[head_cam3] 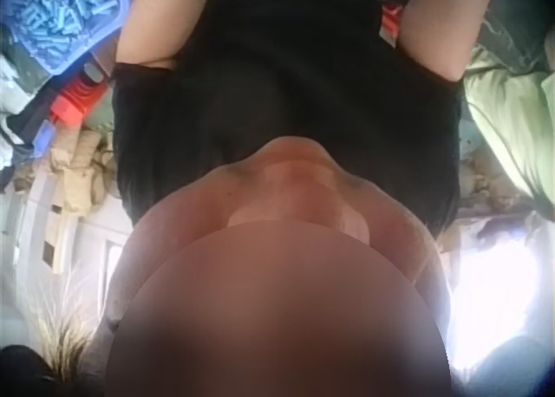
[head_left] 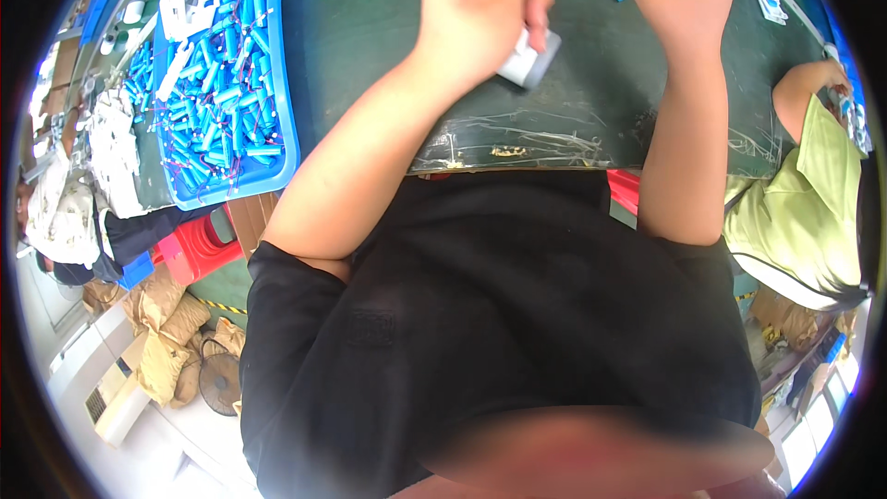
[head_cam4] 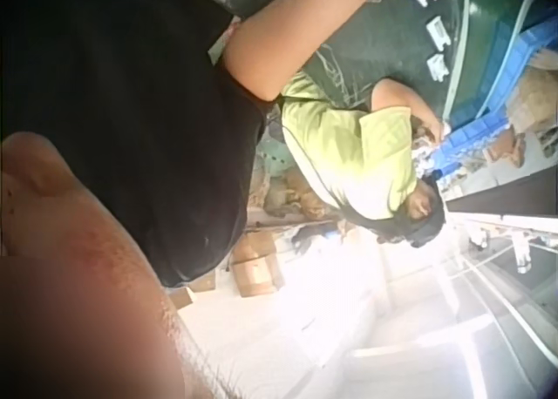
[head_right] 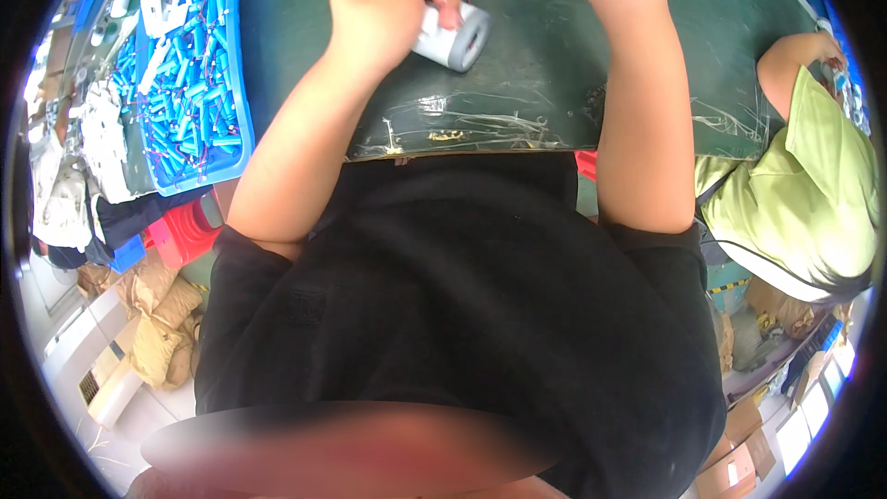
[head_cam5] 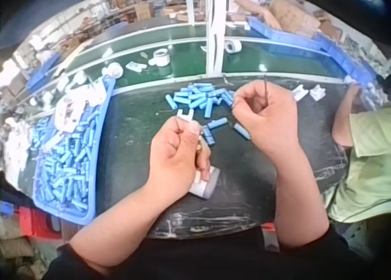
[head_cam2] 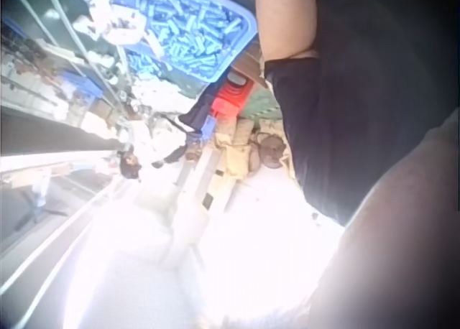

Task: The recorder is assembling small electronic components, connecting wires to a PCB and placing them into a housing on a factory production line.

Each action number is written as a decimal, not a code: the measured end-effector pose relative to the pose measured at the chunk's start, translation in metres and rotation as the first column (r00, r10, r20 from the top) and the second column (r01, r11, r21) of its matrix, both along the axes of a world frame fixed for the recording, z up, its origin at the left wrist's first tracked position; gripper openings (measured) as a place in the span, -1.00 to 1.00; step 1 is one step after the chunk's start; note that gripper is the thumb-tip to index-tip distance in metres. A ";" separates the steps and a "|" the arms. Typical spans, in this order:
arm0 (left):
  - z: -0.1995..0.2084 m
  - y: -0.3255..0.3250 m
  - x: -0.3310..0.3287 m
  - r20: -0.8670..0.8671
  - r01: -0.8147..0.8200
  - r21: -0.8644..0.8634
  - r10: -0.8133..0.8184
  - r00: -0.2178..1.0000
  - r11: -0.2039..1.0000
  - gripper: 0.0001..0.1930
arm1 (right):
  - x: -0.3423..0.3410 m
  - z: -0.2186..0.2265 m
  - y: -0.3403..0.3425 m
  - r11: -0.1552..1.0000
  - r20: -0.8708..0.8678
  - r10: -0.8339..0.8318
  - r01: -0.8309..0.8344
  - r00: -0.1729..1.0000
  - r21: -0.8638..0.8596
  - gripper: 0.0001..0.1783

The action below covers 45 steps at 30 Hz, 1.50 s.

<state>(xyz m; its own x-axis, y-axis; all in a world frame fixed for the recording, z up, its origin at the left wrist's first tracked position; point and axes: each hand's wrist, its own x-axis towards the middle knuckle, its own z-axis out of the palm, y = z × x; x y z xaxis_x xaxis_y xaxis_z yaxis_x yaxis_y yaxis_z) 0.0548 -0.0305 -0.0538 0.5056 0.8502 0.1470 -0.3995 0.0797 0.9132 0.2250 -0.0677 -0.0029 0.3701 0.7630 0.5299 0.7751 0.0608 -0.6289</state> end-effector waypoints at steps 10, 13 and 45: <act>-0.004 0.016 -0.017 0.099 -0.054 -0.054 0.060 0.993 0.997 -0.81 | -0.028 -0.004 -0.004 0.737 -0.470 0.523 -0.654 0.711 -0.171 -0.78; -0.007 0.028 -0.016 0.190 -0.038 -0.168 0.070 0.979 0.985 -0.87 | -0.027 0.001 0.002 0.630 -0.350 0.630 -0.720 0.693 -0.292 -0.72; -0.041 0.051 0.008 0.004 -0.454 0.192 0.462 0.887 0.870 -0.58 | -0.020 0.252 0.074 0.735 0.327 -0.186 -0.089 0.926 0.672 -0.17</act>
<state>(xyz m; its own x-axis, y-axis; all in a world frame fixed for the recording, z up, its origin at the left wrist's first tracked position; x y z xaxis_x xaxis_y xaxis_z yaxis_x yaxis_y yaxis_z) 0.0623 0.0210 -0.0944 0.0745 0.9481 0.3091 -0.3126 -0.2721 0.9101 0.2054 0.0067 0.2490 0.0809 0.1467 0.9859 0.9426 0.3103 -0.1235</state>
